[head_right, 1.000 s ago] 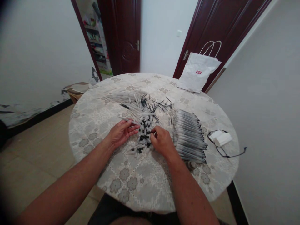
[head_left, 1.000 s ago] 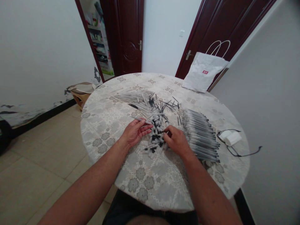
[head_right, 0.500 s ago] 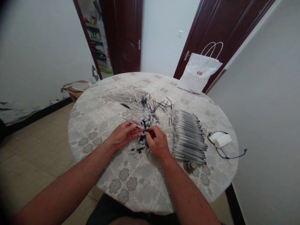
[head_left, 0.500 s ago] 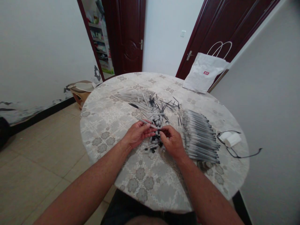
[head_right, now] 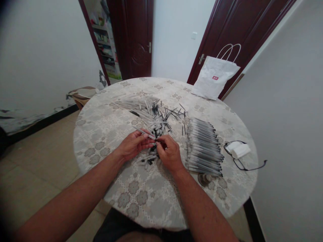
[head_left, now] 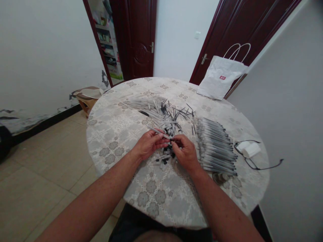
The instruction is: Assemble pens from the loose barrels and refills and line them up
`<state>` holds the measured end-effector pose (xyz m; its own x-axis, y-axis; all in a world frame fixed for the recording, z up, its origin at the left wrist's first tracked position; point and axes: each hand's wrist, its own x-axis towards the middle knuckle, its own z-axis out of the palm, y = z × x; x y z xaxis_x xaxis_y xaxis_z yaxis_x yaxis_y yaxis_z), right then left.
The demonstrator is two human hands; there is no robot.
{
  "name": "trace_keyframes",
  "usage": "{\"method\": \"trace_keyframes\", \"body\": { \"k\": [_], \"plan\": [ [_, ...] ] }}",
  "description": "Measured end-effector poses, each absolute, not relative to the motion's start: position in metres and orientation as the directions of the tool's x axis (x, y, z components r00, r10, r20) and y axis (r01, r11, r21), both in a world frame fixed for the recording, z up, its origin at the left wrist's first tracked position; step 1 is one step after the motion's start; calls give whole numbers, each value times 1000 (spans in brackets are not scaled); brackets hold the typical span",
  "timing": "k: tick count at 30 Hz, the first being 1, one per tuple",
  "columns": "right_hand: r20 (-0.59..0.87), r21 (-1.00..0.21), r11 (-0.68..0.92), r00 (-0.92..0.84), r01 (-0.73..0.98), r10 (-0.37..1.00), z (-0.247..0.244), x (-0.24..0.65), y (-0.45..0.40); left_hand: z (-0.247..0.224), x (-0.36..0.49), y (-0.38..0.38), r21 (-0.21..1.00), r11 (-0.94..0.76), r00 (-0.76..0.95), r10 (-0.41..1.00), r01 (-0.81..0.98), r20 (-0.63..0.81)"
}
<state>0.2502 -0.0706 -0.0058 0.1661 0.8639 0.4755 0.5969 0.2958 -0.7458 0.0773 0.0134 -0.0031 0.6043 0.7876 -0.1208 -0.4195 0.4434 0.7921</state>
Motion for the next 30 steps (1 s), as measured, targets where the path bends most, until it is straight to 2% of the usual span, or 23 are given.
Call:
{"method": "trace_keyframes", "body": {
  "k": [7,14,22,30],
  "plan": [
    [496,-746,309,183,590,849,-4,249,-72,-4,77,13,789,447,622,775,-422,-107],
    [437,-805,258,239,534,867,-10,250,-69,1,77,11,796,445,608,784,-410,-126],
    [355,-754,161,189,637,916,-5,253,-72,-3,78,11,836,401,597,794,-375,-113],
    [408,-758,216,189,616,893,-4,251,-74,-1,77,11,849,370,581,809,-377,-95]
  ]
}}
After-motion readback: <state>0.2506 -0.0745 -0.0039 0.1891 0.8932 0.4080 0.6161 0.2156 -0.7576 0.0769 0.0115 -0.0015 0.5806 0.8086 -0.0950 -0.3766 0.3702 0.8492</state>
